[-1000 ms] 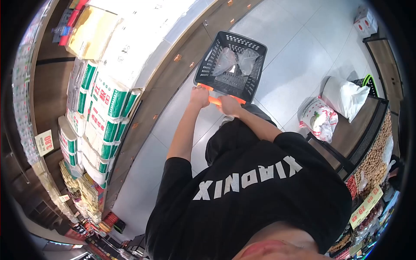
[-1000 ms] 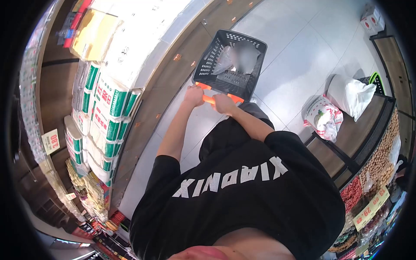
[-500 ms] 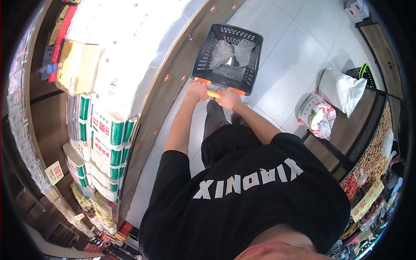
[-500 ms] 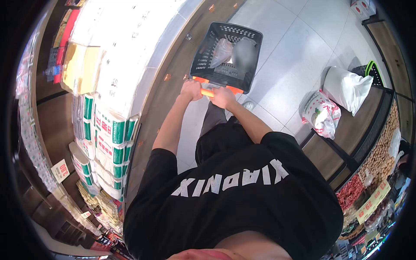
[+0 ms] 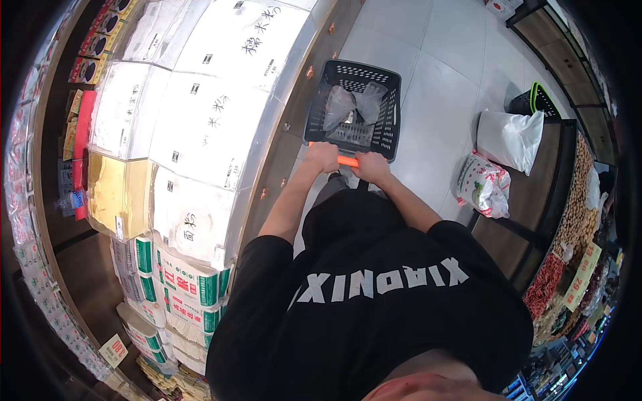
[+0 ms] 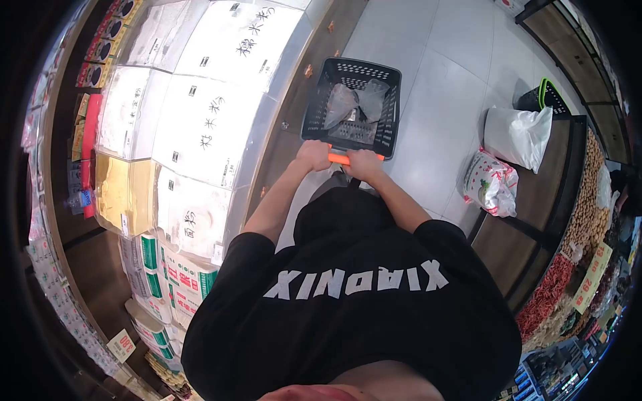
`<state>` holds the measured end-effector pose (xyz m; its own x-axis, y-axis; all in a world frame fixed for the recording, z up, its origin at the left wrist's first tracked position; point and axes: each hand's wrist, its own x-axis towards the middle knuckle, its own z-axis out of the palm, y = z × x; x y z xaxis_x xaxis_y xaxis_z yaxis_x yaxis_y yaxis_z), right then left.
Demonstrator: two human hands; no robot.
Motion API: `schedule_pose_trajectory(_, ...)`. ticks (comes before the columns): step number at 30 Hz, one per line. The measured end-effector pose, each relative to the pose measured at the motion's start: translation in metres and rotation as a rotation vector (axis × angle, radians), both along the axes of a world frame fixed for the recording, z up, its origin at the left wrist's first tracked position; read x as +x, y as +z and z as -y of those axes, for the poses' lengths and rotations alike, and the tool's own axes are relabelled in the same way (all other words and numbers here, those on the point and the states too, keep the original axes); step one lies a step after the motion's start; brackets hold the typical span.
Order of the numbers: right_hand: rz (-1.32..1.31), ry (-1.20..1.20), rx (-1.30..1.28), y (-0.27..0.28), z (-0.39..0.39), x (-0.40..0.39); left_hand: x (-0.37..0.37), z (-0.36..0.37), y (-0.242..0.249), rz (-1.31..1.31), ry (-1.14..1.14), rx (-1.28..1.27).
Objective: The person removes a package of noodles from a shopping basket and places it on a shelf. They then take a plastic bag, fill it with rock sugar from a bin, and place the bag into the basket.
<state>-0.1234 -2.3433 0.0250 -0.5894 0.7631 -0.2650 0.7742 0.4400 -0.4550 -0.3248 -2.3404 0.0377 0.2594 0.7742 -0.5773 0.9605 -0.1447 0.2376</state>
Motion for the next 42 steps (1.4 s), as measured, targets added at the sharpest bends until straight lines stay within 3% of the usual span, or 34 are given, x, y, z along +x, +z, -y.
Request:
schedule_pose_trajectory(8,0.080,-0.133,0.082,-0.003,-0.063,-0.010,-0.009,-0.077,0.007,0.107,-0.053,0.071)
schedule_pose_trajectory(20,0.122,-0.201,0.009,0.005,-0.155,-0.013,-0.010,-0.183,0.011,0.093,-0.120,0.041)
schedule_pose_trajectory(27,-0.021,-0.212,0.128,-0.004,-0.226,-0.002,0.002,-0.261,0.006,0.083,-0.095,0.046)
schedule_pose_trajectory(35,-0.003,-0.218,0.084,0.002,-0.316,0.018,0.020,-0.340,0.001,0.090,-0.070,0.161)
schedule_pose_trajectory(42,-0.015,-0.205,0.105,0.003,-0.379,0.035,0.037,-0.407,0.005,0.039,-0.115,0.062)
